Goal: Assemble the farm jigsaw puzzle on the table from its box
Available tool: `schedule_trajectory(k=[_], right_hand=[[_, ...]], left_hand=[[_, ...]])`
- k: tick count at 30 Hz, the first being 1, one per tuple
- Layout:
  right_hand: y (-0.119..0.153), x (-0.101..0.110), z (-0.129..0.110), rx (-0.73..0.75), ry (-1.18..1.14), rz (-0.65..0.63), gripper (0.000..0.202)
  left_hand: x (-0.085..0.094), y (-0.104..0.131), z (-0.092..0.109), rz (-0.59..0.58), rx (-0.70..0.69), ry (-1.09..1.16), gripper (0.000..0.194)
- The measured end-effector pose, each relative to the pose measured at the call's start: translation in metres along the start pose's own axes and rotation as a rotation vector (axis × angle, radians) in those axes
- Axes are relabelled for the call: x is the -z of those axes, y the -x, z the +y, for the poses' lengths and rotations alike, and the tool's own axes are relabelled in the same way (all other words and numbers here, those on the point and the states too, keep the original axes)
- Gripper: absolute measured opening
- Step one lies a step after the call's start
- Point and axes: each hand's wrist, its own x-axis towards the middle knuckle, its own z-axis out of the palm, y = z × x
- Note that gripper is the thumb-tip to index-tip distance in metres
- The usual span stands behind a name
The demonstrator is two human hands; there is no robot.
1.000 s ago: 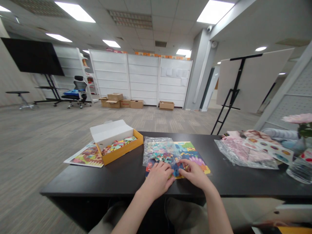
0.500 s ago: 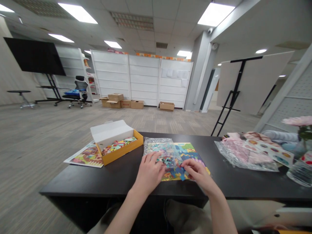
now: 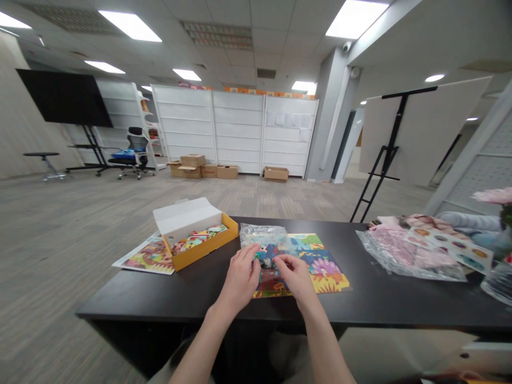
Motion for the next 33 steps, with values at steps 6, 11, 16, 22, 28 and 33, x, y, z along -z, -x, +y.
schedule_trajectory(k=[6, 11, 16, 22, 28, 33], right_hand=[[-0.005, -0.015, 0.004, -0.05, -0.134, -0.024, 0.043], [0.002, 0.002, 0.0, -0.028, -0.187, -0.097, 0.062], [0.008, 0.044, 0.0, 0.106, 0.148, -0.003, 0.029], [0.017, 0.077, 0.016, 0.02, 0.556, -0.141, 0.021], [0.026, 0.068, 0.011, 0.072, 0.72, -0.13, 0.021], [0.025, 0.059, 0.012, 0.048, 0.74, -0.151, 0.019]], left_hand=[[0.0, 0.002, 0.005, 0.002, -0.013, -0.045, 0.038], [0.004, 0.004, 0.008, -0.026, -0.061, -0.13, 0.041], [0.012, 0.008, 0.01, -0.191, -0.141, -0.206, 0.029], [0.014, 0.011, 0.007, -0.321, -0.126, -0.281, 0.026], [0.009, 0.008, 0.007, -0.351, -0.086, -0.326, 0.018], [0.004, 0.005, 0.012, -0.336, -0.062, -0.325, 0.013]])
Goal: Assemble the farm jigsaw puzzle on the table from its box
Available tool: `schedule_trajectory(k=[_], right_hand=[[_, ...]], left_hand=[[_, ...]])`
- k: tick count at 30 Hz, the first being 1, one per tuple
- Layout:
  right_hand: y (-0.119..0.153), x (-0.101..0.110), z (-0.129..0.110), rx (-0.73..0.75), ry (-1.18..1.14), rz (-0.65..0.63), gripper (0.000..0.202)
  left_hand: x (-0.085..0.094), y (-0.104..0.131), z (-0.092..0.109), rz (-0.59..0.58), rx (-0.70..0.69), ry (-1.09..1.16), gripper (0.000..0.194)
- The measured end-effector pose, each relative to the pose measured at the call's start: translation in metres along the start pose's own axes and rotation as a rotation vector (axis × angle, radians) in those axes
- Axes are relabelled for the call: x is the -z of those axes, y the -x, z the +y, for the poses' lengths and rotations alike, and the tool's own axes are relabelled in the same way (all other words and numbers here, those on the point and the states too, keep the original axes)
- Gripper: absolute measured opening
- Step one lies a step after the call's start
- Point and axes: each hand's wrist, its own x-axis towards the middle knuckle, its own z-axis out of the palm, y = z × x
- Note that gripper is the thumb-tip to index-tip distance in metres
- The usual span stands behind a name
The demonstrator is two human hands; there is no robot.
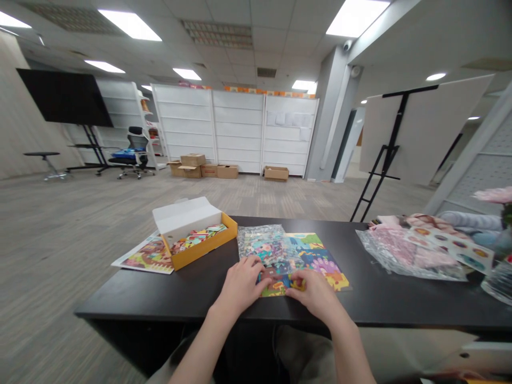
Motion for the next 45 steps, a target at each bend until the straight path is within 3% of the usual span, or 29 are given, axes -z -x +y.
schedule_trajectory(k=[11, 16, 23, 29, 34, 38, 45], right_hand=[[0.0, -0.003, -0.015, 0.01, -0.193, 0.026, 0.023], [-0.002, -0.003, -0.015, 0.084, -0.231, -0.063, 0.031], [-0.001, -0.005, -0.008, 0.062, -0.264, -0.068, 0.041], [0.003, 0.013, 0.001, 0.107, -0.546, -0.213, 0.035], [0.002, 0.018, 0.0, 0.099, -0.634, -0.173, 0.025], [0.0, 0.012, -0.01, 0.083, -0.695, -0.102, 0.031], [-0.021, -0.019, -0.032, 0.078, -0.76, -0.006, 0.034]], left_hand=[[-0.009, -0.003, 0.008, 0.042, 0.039, -0.137, 0.016], [-0.012, -0.006, 0.011, 0.074, 0.155, -0.158, 0.021], [-0.013, -0.009, 0.014, 0.107, 0.198, -0.146, 0.022], [-0.012, -0.009, 0.01, 0.148, 0.107, 0.016, 0.014], [-0.006, -0.01, 0.009, 0.246, 0.077, 0.255, 0.022], [-0.004, -0.011, 0.01, 0.296, 0.034, 0.422, 0.033], [-0.007, -0.013, 0.012, 0.328, 0.058, 0.473, 0.04]])
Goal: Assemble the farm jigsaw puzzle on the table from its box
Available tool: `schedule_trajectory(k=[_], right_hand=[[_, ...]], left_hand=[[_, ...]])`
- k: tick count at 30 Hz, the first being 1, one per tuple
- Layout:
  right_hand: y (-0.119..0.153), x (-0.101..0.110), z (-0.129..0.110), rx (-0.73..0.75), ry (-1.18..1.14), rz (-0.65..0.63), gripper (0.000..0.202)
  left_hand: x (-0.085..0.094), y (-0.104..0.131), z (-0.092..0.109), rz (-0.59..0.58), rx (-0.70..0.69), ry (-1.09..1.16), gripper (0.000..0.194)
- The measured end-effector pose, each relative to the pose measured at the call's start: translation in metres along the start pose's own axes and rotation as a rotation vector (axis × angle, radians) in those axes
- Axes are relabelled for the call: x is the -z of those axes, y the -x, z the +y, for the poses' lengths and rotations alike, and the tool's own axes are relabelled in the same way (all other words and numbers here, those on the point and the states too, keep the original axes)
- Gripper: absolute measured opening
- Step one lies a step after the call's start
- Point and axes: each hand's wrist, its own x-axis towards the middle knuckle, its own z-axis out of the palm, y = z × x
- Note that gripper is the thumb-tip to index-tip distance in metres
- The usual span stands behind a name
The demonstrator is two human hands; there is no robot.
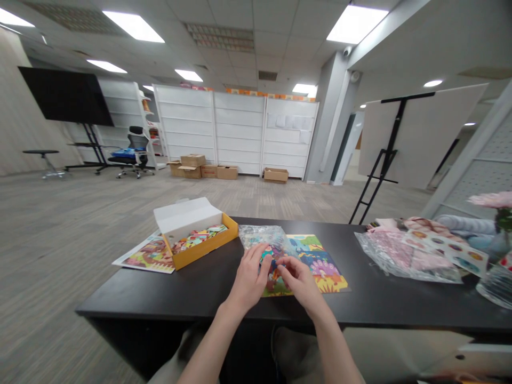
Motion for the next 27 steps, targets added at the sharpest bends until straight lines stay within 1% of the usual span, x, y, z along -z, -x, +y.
schedule_trajectory(k=[4, 6, 8, 9, 11, 13, 14, 16, 18, 20, 22, 24, 27], right_hand=[[-0.018, -0.015, 0.01, 0.022, -0.021, 0.077, 0.036], [-0.021, -0.017, 0.012, 0.038, -0.039, 0.109, 0.043], [-0.018, -0.016, 0.012, 0.059, -0.029, 0.097, 0.049], [-0.015, -0.013, 0.011, 0.07, -0.011, 0.082, 0.048], [-0.006, -0.006, 0.007, 0.086, 0.04, 0.064, 0.039], [0.003, 0.003, 0.001, 0.09, 0.105, 0.051, 0.031], [0.007, 0.007, -0.002, 0.087, 0.146, 0.024, 0.029], [0.014, 0.015, -0.005, 0.067, 0.254, -0.074, 0.027], [0.017, 0.021, -0.005, 0.033, 0.415, -0.148, 0.025], [0.018, 0.024, -0.002, -0.003, 0.59, -0.139, 0.024], [0.017, 0.024, 0.001, -0.014, 0.707, -0.109, 0.023], [0.017, 0.021, 0.002, 0.003, 0.763, -0.107, 0.021], [0.019, 0.011, -0.002, 0.025, 0.814, -0.104, 0.02]], left_hand=[[-0.002, -0.001, -0.002, 0.013, -0.009, 0.015, 0.041], [-0.002, 0.0, -0.003, 0.011, -0.006, 0.005, 0.041], [-0.001, 0.0, -0.004, -0.001, 0.004, -0.022, 0.04], [0.0, 0.001, -0.004, -0.012, 0.006, -0.039, 0.039], [0.004, 0.002, -0.005, -0.044, -0.005, -0.069, 0.037], [0.009, 0.004, -0.005, -0.062, -0.033, -0.103, 0.032], [0.013, 0.005, -0.005, -0.065, -0.048, -0.126, 0.03], [0.023, 0.008, -0.005, -0.072, -0.077, -0.191, 0.025], [0.032, 0.01, -0.004, -0.122, -0.118, -0.256, 0.02], [0.04, 0.013, -0.005, -0.199, -0.152, -0.308, 0.016], [0.044, 0.016, -0.008, -0.262, -0.156, -0.356, 0.013], [0.044, 0.018, -0.012, -0.304, -0.127, -0.405, 0.01], [0.042, 0.019, -0.016, -0.346, -0.047, -0.45, 0.007]])
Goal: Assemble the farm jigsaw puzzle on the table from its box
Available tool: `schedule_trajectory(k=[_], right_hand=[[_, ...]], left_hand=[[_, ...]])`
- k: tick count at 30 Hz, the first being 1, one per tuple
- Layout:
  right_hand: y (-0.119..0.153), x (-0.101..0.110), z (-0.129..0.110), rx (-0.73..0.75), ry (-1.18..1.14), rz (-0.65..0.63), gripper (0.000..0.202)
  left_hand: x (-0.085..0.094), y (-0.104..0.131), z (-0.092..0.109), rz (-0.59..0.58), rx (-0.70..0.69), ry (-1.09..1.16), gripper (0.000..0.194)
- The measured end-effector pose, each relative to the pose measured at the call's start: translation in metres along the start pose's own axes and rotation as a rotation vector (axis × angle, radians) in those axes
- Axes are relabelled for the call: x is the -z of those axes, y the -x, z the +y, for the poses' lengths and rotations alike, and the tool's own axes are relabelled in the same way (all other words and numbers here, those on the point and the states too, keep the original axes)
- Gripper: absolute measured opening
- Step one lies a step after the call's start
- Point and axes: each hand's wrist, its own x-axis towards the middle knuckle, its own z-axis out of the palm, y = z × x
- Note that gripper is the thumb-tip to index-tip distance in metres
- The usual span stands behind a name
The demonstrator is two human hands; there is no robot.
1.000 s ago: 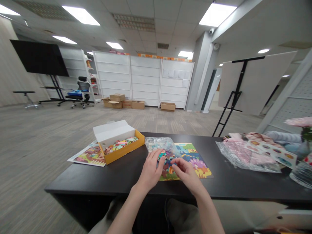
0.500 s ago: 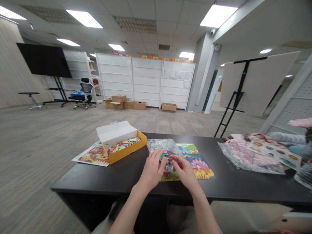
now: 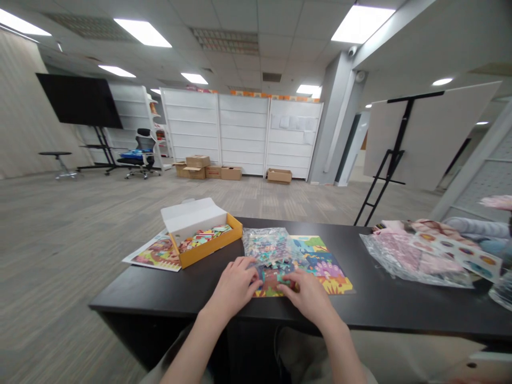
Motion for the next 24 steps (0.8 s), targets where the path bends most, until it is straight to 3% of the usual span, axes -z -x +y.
schedule_trajectory(k=[9, 18, 24], right_hand=[[0.0, -0.008, -0.028, -0.098, 0.049, 0.045, 0.019], [0.0, -0.002, -0.019, -0.06, 0.01, 0.017, 0.014], [0.003, 0.003, -0.007, -0.03, -0.006, -0.018, 0.012]], left_hand=[[0.0, -0.008, 0.005, -0.109, 0.053, 0.031, 0.018], [-0.005, -0.006, 0.001, -0.114, -0.041, -0.024, 0.012], [-0.004, -0.01, -0.001, -0.065, 0.041, -0.178, 0.017]])
